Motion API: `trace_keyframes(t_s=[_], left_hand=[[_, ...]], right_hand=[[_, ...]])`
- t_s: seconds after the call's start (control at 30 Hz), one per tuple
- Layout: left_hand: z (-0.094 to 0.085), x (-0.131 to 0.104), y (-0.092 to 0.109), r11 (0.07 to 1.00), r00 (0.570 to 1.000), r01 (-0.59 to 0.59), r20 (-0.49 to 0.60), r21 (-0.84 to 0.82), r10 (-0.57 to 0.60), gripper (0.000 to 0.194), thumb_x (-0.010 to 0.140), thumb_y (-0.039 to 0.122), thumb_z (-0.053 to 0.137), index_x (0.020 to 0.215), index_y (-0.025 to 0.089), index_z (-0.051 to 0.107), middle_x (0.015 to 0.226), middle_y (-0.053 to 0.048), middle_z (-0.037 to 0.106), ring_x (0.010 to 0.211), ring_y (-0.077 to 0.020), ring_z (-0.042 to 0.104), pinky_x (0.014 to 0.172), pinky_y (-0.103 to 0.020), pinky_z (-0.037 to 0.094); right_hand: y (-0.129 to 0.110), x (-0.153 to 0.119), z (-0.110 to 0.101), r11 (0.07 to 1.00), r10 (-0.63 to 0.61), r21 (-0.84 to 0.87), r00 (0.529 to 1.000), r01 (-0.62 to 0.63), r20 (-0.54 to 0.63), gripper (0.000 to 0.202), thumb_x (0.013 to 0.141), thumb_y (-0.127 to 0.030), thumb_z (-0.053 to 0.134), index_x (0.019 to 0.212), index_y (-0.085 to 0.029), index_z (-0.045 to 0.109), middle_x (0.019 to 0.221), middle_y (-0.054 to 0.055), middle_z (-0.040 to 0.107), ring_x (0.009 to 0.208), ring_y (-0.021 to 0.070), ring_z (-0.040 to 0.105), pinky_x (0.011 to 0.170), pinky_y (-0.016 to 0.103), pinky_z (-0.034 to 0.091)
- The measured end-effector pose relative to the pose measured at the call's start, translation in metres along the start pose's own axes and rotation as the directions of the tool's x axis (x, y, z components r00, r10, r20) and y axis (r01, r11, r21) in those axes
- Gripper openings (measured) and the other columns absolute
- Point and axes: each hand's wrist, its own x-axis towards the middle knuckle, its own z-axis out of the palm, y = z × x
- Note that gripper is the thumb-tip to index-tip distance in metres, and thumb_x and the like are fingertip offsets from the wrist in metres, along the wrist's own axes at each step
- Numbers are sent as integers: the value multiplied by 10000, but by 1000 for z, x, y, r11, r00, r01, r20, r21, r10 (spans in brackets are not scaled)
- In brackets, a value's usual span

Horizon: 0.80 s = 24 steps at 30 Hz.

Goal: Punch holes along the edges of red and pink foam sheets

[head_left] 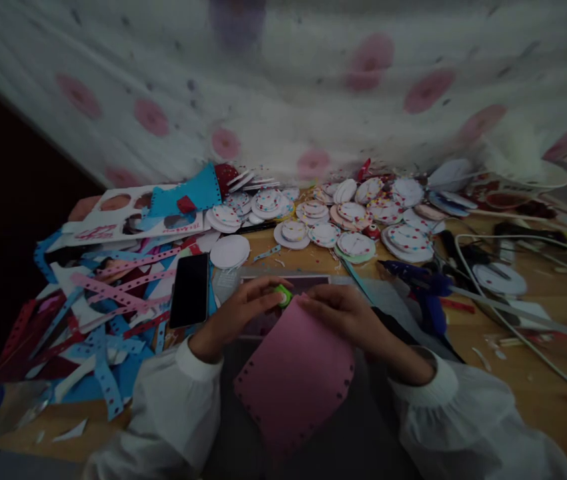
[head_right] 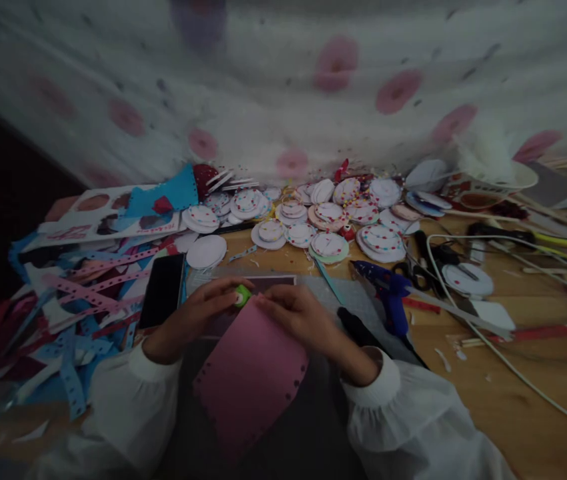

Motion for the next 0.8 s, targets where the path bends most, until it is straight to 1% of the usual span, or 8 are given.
trace_keyframes(t_s=[0.07, 0.13, 0.27, 0.37, 0.47, 0.57, 0.67, 0.8], left_hand=[[0, -1, 0, 999, 1000, 2, 18, 39, -2, 270, 837, 362, 631, 1026, 170, 647, 905, -32, 604, 784, -142, 521, 689, -234, 395], [-1, -3, -2, 1000, 1000, -4, 23, 31, 3, 255, 858, 377, 603, 1007, 175, 644, 881, -22, 584, 760, -133, 506, 672, -230, 389], [-2, -3, -8, 998, 999, -43, -1, -39, 43, 260, 879, 399, 574, 1018, 188, 631, 872, -14, 558, 739, -121, 495, 662, -231, 386], [-2, -4, -11, 997, 997, -75, -24, -33, 74, 249, 887, 377, 573, 1045, 191, 619, 882, -18, 558, 754, -121, 501, 678, -235, 385], [-2, -5, -11, 996, 996, -87, -12, -29, 87, 258, 892, 376, 565, 1053, 180, 608, 868, -22, 552, 748, -127, 505, 680, -244, 391], [-2, -6, -10, 995, 995, -99, 3, -20, 100, 268, 876, 373, 589, 1063, 181, 600, 869, -20, 555, 750, -130, 499, 675, -242, 395], [-1, -7, -9, 995, 995, -104, -5, -1, 104, 274, 866, 367, 609, 1080, 196, 600, 895, -20, 567, 781, -135, 503, 687, -237, 397], [-1, -7, -9, 995, 995, -102, -1, 7, 102, 254, 868, 353, 610, 1074, 205, 611, 908, -19, 572, 788, -134, 508, 687, -229, 397]], right_hand=[[0, -1, 0, 1000, 9, 19, 1000, -10, 11, 394, 873, -516, 514, 732, -159, 605, 637, -20, 478, 557, 95, 397, 481, 224, 296], [0, -2, 0, 998, 32, 50, 999, -33, 19, 390, 865, -514, 523, 705, -163, 582, 622, -27, 451, 544, 92, 382, 473, 224, 285], [-1, -2, 1, 996, 43, 84, 999, -44, 14, 378, 848, -506, 541, 676, -169, 560, 621, -25, 440, 554, 98, 390, 486, 229, 299], [-2, -2, 1, 997, 36, 71, 999, -37, 16, 381, 848, -502, 537, 658, -172, 547, 615, -27, 432, 547, 97, 381, 486, 232, 298], [-4, -1, 2, 996, 39, 77, 999, -41, 22, 384, 852, -497, 533, 649, -171, 532, 608, -33, 420, 532, 89, 360, 472, 228, 282], [-4, -1, 2, 996, 29, 80, 999, -31, 24, 373, 861, -482, 529, 665, -164, 539, 615, -32, 426, 538, 86, 362, 469, 222, 279], [-3, -1, 2, 998, 13, 60, 1000, -14, 26, 375, 875, -474, 519, 667, -162, 540, 616, -33, 426, 537, 83, 360, 466, 218, 279], [-1, 0, 2, 999, -35, 20, 999, 35, 26, 365, 890, -458, 506, 674, -165, 544, 618, -35, 432, 544, 83, 368, 478, 217, 288]])
